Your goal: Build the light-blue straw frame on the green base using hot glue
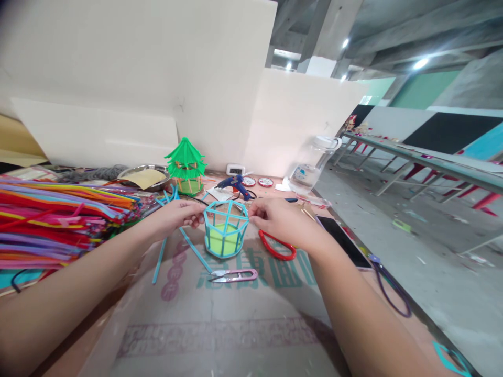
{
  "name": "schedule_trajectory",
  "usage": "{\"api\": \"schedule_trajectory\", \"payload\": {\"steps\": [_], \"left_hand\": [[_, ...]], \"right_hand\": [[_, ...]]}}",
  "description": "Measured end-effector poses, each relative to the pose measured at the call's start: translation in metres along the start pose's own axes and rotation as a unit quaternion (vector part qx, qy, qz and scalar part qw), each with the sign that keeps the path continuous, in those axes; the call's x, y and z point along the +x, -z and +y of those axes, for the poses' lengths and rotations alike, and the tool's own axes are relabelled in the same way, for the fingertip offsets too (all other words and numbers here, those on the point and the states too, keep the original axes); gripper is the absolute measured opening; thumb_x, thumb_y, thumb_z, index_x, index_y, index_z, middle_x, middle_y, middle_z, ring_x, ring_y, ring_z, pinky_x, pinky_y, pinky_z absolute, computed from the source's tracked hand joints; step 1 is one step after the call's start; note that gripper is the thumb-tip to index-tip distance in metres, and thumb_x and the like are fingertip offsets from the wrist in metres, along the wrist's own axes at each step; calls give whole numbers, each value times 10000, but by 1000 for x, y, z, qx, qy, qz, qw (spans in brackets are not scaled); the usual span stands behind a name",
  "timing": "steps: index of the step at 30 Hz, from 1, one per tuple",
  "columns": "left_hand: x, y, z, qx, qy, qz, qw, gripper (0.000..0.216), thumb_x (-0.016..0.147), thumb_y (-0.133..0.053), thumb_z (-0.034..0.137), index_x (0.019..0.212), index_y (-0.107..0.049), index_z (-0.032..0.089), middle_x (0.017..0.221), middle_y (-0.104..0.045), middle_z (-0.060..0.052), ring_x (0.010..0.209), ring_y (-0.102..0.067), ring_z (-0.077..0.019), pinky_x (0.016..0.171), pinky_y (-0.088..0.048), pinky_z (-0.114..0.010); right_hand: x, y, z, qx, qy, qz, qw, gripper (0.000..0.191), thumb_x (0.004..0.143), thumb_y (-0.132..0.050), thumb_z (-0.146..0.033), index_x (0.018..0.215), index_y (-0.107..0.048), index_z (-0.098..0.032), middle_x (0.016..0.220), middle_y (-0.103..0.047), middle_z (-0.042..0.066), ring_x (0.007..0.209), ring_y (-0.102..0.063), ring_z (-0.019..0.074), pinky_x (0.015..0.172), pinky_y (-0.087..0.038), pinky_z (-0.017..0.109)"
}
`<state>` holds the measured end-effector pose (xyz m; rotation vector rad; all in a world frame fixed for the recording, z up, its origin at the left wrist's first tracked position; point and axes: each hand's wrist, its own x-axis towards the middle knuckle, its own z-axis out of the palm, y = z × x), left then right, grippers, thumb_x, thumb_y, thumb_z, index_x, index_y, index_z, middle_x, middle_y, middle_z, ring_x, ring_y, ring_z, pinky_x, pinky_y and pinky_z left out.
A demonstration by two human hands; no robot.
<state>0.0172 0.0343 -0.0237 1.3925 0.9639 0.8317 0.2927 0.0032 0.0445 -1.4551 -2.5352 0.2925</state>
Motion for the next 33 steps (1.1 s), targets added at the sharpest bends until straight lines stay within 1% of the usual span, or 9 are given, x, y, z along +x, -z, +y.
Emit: {"api": "schedule_trajectory", "payload": {"steps": [3,5,10,15,18,22,28,33], "left_hand": [[1,-2,0,-27,14,6,1000,452,724,-726,570,716,-664,123,665,-631,-23,590,-547,-112,634,-441,-281],[2,-1,-1,-28,9,5,1000,453,732,-721,575,709,-661,126,666,-634,-22,585,-546,-107,632,-446,-276],[3,2,-5,2,-6,-5,1000,381,775,-693,517,734,-675,138,689,-651,-19,607,-563,-106,639,-451,-260],[1,1,-3,21,-9,0,1000,374,780,-673,509,742,-671,137,687,-645,-14,610,-564,-110,645,-454,-259],[0,0,-1,20,-12,-3,1000,379,775,-668,513,726,-659,137,688,-644,-16,609,-560,-111,646,-456,-259],[1,1,-2,21,-10,2,1000,372,770,-675,507,742,-668,136,691,-646,-18,607,-558,-110,639,-452,-259],[3,3,-5,18,-7,-1,1000,373,775,-682,505,770,-682,132,682,-647,-17,597,-561,-106,625,-448,-254],[3,4,-6,8,-9,-6,1000,364,781,-684,500,788,-689,136,693,-653,-12,603,-567,-103,631,-457,-252]], "right_hand": [[1,0,0,6,4,-3,1000,127,892,-544,-301,840,-631,-224,780,-690,9,690,-600,162,633,-408,285],[1,0,0,13,6,-8,1000,127,893,-541,-295,836,-629,-225,774,-686,6,674,-592,157,623,-402,282],[0,-2,2,16,-9,-13,1000,139,901,-518,-315,873,-623,-227,757,-679,2,639,-585,151,574,-385,271],[0,-3,4,6,-23,-16,1000,160,906,-503,-337,875,-622,-235,766,-677,-6,627,-582,148,545,-361,270],[-1,-3,4,1,-25,-17,1000,175,918,-492,-357,883,-618,-240,767,-673,-8,636,-584,153,548,-360,274],[-1,-3,3,24,-18,-15,999,174,925,-501,-371,920,-615,-241,802,-680,-5,666,-594,155,577,-387,274],[0,-2,-3,44,-4,1,999,115,908,-521,-294,874,-605,-222,782,-667,-5,659,-573,141,600,-395,267],[-1,-2,-4,40,9,5,999,99,901,-529,-278,873,-602,-217,767,-662,-8,660,-576,139,605,-393,267]]}}
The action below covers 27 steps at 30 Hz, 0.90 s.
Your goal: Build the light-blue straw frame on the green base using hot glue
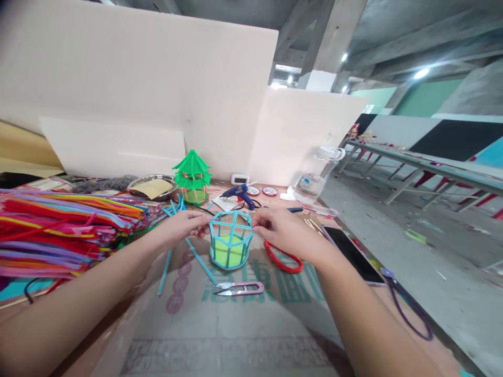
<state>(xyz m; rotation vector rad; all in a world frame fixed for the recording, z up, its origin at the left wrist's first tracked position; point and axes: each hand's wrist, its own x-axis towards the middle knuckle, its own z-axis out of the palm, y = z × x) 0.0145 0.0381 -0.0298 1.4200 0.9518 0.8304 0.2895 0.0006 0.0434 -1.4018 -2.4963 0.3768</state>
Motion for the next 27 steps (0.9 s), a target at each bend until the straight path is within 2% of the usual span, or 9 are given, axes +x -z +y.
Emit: {"api": "schedule_trajectory", "payload": {"steps": [27], "left_hand": [[-1,-2,2,2,16,11,1000,403,715,-723,528,777,-690,131,693,-650,-20,603,-554,-106,635,-450,-268]], "right_hand": [[0,3,-6,32,10,-9,999,98,894,-515,-235,868,-606,-209,761,-644,-6,651,-545,135,614,-378,267]]}}
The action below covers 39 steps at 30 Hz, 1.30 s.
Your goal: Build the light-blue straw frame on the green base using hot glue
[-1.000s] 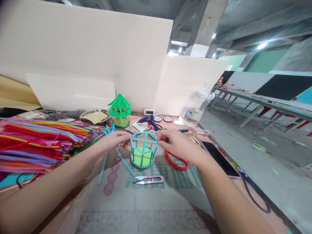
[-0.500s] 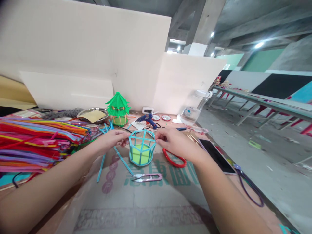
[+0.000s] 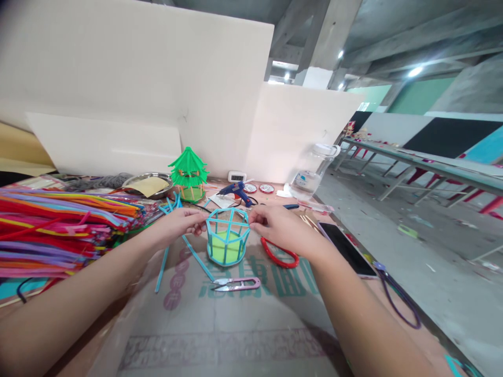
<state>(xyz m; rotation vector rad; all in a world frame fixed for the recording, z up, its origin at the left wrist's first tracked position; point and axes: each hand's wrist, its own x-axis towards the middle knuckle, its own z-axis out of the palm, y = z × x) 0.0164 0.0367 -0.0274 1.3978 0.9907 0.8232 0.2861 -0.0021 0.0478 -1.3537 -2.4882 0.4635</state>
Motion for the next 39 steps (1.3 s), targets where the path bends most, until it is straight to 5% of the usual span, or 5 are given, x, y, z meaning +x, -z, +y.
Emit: {"api": "schedule_trajectory", "payload": {"steps": [39], "left_hand": [[-2,-1,3,2,-3,-9,1000,390,726,-722,519,776,-693,134,695,-657,-24,604,-557,-109,643,-457,-271]], "right_hand": [[2,1,0,-21,-10,4,1000,120,898,-509,-257,871,-620,-222,781,-664,-7,684,-568,147,608,-385,268]]}}
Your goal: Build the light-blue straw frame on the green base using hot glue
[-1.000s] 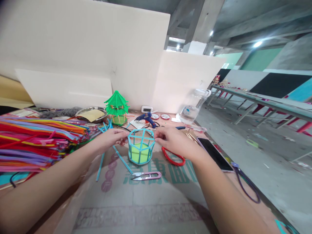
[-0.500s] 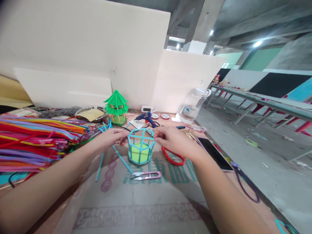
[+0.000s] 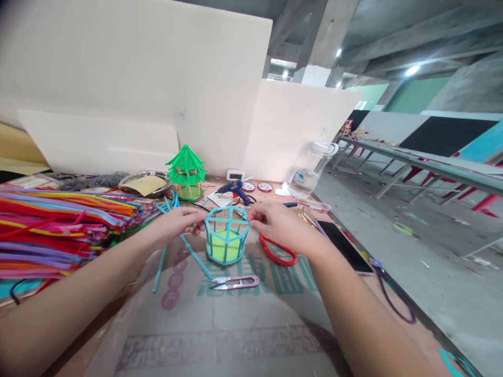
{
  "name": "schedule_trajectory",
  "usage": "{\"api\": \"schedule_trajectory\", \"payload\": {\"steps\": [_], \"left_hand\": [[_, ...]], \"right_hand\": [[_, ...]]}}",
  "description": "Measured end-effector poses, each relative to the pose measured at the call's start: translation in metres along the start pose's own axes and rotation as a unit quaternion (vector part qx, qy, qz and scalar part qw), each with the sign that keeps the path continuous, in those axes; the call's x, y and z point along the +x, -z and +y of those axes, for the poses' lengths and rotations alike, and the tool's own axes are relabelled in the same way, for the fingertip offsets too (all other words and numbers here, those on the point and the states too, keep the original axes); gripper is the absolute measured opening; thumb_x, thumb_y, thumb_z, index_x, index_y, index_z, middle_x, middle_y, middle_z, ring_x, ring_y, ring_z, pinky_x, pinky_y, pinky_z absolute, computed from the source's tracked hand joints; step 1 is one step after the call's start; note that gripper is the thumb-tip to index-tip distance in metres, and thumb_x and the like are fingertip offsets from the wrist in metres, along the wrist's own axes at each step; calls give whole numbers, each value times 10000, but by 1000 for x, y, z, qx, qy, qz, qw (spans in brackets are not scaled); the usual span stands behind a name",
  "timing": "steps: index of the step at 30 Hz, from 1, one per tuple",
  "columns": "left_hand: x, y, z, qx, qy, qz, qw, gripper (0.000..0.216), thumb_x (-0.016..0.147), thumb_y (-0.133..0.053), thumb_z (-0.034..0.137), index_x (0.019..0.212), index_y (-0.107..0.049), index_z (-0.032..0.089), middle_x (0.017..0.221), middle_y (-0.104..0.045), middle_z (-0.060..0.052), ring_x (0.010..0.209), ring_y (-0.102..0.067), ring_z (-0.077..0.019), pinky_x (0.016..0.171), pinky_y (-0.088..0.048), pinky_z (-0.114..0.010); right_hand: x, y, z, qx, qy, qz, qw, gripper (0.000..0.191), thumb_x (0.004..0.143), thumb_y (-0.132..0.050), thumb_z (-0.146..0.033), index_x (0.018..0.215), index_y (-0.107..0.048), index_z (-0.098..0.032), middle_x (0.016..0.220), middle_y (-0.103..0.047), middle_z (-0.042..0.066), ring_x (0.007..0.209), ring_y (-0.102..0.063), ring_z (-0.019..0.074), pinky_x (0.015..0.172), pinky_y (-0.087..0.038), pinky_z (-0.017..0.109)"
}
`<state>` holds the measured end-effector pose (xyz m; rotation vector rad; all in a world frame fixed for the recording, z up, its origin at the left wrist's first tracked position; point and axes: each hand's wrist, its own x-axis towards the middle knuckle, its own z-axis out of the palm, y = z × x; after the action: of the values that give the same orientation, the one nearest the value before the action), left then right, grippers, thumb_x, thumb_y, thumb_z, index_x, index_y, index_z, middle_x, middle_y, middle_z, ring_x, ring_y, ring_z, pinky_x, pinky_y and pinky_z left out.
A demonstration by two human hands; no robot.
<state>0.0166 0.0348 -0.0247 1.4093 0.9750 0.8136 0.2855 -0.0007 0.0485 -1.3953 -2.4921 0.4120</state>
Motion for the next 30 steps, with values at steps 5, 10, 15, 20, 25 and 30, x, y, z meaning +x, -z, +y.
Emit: {"api": "schedule_trajectory", "payload": {"steps": [5,10,15,20,25,30], "left_hand": [[0,0,0,-3,-3,-3,1000,397,724,-722,528,764,-688,134,695,-655,-25,606,-555,-109,637,-454,-268],[-1,-1,0,0,-1,5,1000,411,701,-733,538,763,-688,134,701,-655,-25,614,-559,-113,650,-457,-276],[-1,-1,0,3,-4,2,1000,406,703,-730,534,757,-687,134,699,-656,-25,610,-559,-112,653,-455,-277],[1,1,-2,0,2,-4,1000,388,737,-710,522,749,-683,136,703,-656,-22,605,-554,-104,644,-448,-266],[3,2,-5,4,0,-9,1000,386,764,-693,525,726,-676,142,716,-662,-26,604,-551,-99,644,-446,-262],[3,2,-4,-2,1,-7,1000,387,749,-708,520,731,-677,135,708,-660,-25,602,-552,-98,639,-451,-258]], "right_hand": [[0,0,-1,-4,-1,7,1000,129,892,-505,-261,857,-623,-222,785,-667,-4,687,-571,152,613,-395,271],[1,-1,1,3,0,8,1000,122,889,-508,-264,864,-618,-216,798,-668,9,705,-576,162,625,-399,280],[2,-1,6,-3,22,12,1000,88,886,-520,-224,858,-603,-218,859,-677,17,796,-599,175,689,-416,288],[0,-1,3,0,22,-2,1000,110,910,-500,-245,876,-601,-220,814,-664,-1,738,-591,158,651,-403,276],[-1,-1,1,7,21,-6,1000,116,910,-488,-238,876,-597,-217,772,-654,-7,685,-573,149,612,-384,265],[-1,-2,1,3,23,-6,1000,121,914,-487,-228,872,-600,-219,782,-656,-7,695,-581,146,618,-388,263]]}}
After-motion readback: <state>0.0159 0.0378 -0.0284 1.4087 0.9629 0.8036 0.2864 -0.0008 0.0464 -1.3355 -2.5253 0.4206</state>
